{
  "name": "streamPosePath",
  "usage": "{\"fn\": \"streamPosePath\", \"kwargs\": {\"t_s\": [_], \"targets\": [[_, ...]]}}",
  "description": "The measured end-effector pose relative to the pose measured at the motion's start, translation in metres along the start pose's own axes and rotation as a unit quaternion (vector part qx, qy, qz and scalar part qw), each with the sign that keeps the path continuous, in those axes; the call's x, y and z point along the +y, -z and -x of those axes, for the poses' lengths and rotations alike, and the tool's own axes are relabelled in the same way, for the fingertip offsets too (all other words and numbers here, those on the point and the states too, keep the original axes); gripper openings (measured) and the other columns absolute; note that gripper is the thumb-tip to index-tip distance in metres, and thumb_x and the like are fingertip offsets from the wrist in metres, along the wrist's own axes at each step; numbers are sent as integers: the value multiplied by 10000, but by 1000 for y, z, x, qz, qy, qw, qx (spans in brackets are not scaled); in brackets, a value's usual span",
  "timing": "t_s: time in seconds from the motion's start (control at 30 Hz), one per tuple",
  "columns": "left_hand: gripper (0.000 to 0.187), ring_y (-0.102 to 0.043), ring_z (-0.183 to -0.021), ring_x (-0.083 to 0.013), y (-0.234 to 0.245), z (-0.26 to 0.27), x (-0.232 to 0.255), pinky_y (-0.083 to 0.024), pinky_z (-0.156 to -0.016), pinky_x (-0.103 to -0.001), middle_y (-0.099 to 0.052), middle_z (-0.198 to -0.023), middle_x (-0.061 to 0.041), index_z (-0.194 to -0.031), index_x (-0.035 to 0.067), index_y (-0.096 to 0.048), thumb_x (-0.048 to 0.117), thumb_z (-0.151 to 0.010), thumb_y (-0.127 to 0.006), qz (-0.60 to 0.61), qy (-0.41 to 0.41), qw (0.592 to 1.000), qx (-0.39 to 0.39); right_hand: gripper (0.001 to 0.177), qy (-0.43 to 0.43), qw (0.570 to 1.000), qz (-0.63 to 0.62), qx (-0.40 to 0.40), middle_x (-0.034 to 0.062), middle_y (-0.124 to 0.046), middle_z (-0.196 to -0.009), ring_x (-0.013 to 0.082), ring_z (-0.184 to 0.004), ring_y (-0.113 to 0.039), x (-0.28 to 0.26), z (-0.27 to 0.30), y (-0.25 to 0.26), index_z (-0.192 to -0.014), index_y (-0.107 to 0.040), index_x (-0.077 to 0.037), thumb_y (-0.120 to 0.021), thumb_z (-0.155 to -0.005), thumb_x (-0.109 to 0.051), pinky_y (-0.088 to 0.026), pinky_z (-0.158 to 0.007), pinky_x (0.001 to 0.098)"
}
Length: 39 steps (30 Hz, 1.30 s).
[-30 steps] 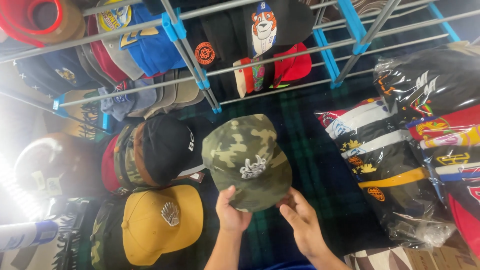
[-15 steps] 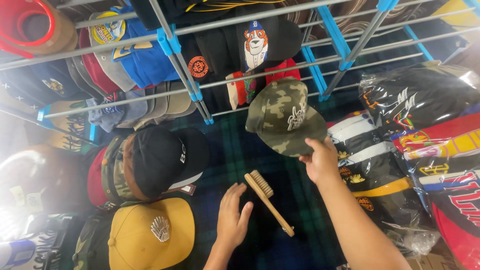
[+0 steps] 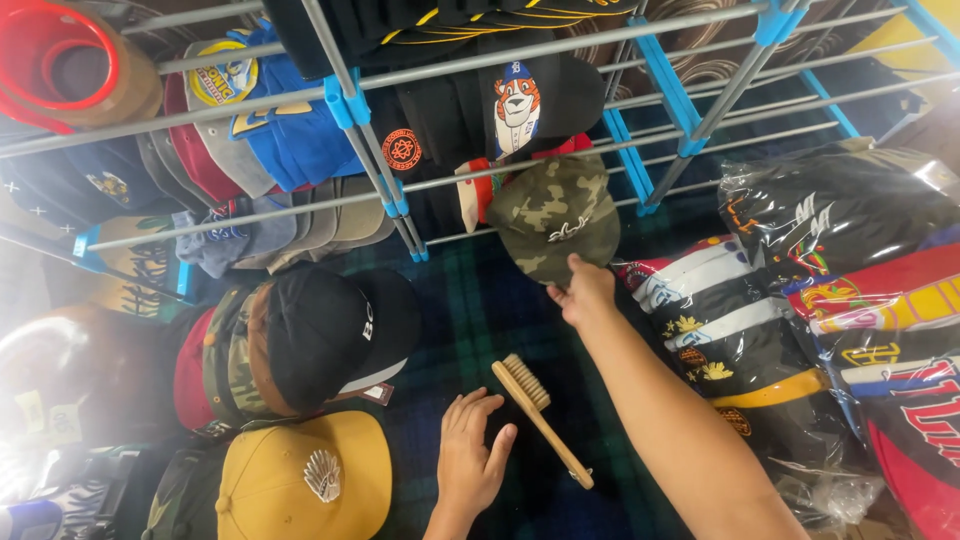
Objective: Cleaning dust off baseball caps using a brush and organizing them on a storage rack.
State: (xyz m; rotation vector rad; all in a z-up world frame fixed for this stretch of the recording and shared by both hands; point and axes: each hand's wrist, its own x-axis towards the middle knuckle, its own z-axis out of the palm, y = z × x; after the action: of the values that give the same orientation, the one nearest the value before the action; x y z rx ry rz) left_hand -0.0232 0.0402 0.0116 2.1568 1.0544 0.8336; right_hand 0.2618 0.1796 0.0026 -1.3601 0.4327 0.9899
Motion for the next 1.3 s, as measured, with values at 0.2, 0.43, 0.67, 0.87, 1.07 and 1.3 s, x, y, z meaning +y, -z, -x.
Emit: {"fn": "streamPosePath", "kwargs": {"t_s": [0.2,0.43,0.67,0.87,1.07,1.3], "targets": [[413,-620,-1268,-275,-1,-1,-2,-383,-1125,-505,-750,-1176,-70,-1169,84,-688,438,-1001,-557,-7,13,1000,0,325,-2,999,-38,-5,215,-656,-1277,413,-1049,-693,12,26,9,-1324,-549,-61,-615,-1013,-122,-643,-793,514],[334,-634,-1261,-263,-4,-3,-2,-388,-1129,-494,-765,-1157,-51,-1140,91,-705,366,-961,-645,-3,16,1000,6,352,12,993,-109,30,152,-616,-1344,382,-1089,-656,-16,-1,-10,-1366,-547,-221,-611,-1020,-219,-641,-735,514],[330,-640,-1251,-255,-6,-4,-4,-399,-1122,-495,-769,-1136,-44,-1123,88,-705,367,-964,-632,-13,21,1000,10,683,112,988,-108,-18,97,-607,-1360,331,-1122,-651,-70,19,-35,-1434,-424,-272,-558,-817,-13,-600,-871,559],[262,-647,-1231,-253,-8,-6,-5,-409,-1112,-486,-771,-1124,-40,-1118,95,-705,265,-920,-687,-22,17,1000,15,968,160,987,8,-18,132,-617,-1272,281,-865,-691,-96,-64,-35,-1588,-258,-340,-499,-804,175,-628,-673,499],[234,-654,-1215,-250,-9,-8,-4,-419,-1099,-478,-772,-1108,-37,-1092,98,-710,230,-898,-700,-25,13,999,21,543,281,953,117,-15,23,-692,-1119,176,-957,-650,-126,-61,-45,-1419,-572,-228,-529,-932,8,-551,-770,280],[205,-664,-1196,-254,-8,-10,-3,-427,-1099,-482,-773,-1087,-40,-1060,95,-712,203,-886,-711,-19,9,999,32,600,422,818,391,6,64,-414,-1549,389,-1395,-423,-128,-60,-55,-1439,-606,-206,-328,-961,27,-477,-1086,484]]}}
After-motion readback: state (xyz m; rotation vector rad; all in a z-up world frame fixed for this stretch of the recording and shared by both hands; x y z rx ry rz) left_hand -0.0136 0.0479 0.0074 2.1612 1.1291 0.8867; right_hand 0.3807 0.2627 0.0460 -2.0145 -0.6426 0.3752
